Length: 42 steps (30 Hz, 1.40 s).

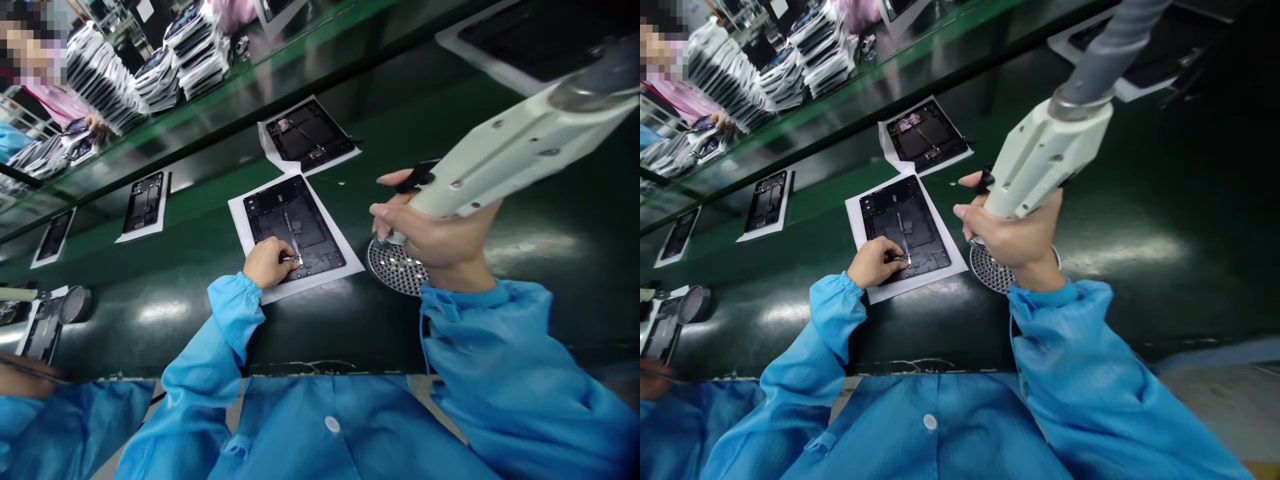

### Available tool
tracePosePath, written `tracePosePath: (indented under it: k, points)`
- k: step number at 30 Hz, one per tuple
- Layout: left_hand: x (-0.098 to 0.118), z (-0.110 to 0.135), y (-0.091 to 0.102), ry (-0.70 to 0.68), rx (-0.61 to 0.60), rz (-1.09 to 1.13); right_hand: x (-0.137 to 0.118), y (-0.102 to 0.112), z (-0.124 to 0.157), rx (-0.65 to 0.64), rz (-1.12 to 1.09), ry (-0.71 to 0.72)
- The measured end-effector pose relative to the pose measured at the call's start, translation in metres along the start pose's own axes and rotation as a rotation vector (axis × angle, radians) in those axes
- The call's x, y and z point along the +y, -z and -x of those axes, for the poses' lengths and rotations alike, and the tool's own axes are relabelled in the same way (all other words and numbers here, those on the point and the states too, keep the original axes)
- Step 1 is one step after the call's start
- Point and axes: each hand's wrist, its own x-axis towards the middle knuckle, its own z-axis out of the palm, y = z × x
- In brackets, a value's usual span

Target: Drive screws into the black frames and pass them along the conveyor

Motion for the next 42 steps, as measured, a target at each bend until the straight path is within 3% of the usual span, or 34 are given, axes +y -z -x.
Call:
tracePosePath:
  k: [6,14,24,34,37,42]
  points:
    - [0.0,-0.003,0.006,-0.042,-0.052,0.03,-0.002,-0.001,0.0,0.015,0.012,0.006]
    - [0.003,0.004,-0.002,-0.005,-0.055,0.397,-0.004,0.0,0.001,0.015,0.009,0.0]
    - [0.005,0.007,-0.009,-0.122,-0.018,0.092,-0.007,-0.001,0.001,0.005,0.024,0.013]
    - [0.006,0.007,-0.003,-0.049,-0.093,-0.045,-0.001,0.0,0.002,0.007,0.051,0.071]
    - [0.006,0.014,-0.004,-0.133,-0.069,-0.096,0.003,0.002,0.004,-0.005,0.033,0.085]
    - [-0.005,0.03,-0.014,-0.419,0.042,-0.193,0.004,-0.008,0.01,-0.088,-0.062,0.03]
